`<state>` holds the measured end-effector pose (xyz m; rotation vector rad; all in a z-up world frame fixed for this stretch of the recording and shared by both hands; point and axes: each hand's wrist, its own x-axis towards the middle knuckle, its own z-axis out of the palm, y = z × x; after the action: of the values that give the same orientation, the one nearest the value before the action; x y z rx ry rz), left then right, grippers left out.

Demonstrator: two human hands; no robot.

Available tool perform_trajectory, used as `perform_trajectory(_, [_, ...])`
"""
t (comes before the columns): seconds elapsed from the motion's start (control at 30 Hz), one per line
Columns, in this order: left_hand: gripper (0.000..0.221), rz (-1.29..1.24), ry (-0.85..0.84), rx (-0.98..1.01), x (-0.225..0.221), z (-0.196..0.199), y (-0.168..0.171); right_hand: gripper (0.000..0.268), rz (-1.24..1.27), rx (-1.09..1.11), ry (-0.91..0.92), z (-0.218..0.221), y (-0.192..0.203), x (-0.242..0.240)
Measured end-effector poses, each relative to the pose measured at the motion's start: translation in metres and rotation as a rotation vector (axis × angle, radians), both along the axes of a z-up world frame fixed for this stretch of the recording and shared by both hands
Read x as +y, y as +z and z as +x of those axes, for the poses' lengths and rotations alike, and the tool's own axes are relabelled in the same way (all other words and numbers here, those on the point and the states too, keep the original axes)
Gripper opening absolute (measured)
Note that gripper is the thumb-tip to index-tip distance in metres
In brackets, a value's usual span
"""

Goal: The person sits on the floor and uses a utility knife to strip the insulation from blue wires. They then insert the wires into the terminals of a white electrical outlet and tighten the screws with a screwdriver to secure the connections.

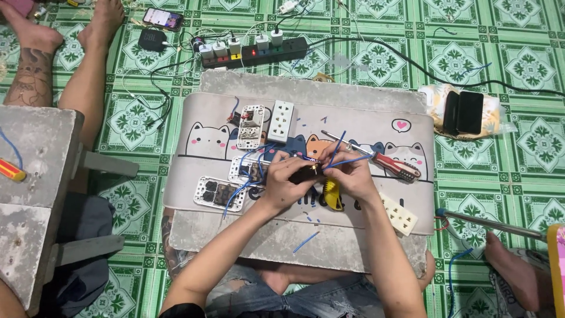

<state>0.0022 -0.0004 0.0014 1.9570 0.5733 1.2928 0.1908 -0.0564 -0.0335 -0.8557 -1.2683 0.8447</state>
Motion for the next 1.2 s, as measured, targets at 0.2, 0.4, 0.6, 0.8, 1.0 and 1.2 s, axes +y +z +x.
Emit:
perform_trajectory(0.2, [0.027, 0.138, 0.133, 0.055, 0.004, -0.003, -0.001, 0.008, 0.007, -0.056, -0.163, -0.014, 0.009, -0.004])
perform_trajectory(0.4, [0.047, 0.224, 0.164, 0.061, 0.005, -0.002, -0.007, 0.008, 0.003, -0.025, -0.230, -0.013, 0.002, -0.005])
perform_trajectory(0.6, [0.044, 0.327, 0.298, -0.006, 0.006, -0.001, -0.010, 0.011, 0.036, -0.067, -0.413, -0.003, 0.005, -0.004])
perform_trajectory(0.8, [0.018, 0.265, 0.180, -0.037, 0.005, 0.007, -0.039, 0.008, 0.117, -0.103, -0.555, -0.016, 0.026, -0.001])
perform_trajectory(1.0, [0.013, -0.433, -0.225, -0.152, -0.004, 0.003, -0.006, 0.008, 0.218, -0.255, -0.581, -0.027, 0.032, -0.002])
perform_trajectory(1.2, [0.017, -0.993, -0.357, -0.466, 0.000, 0.006, -0.039, 0.006, 0.558, -0.619, -0.615, -0.032, 0.010, -0.002])
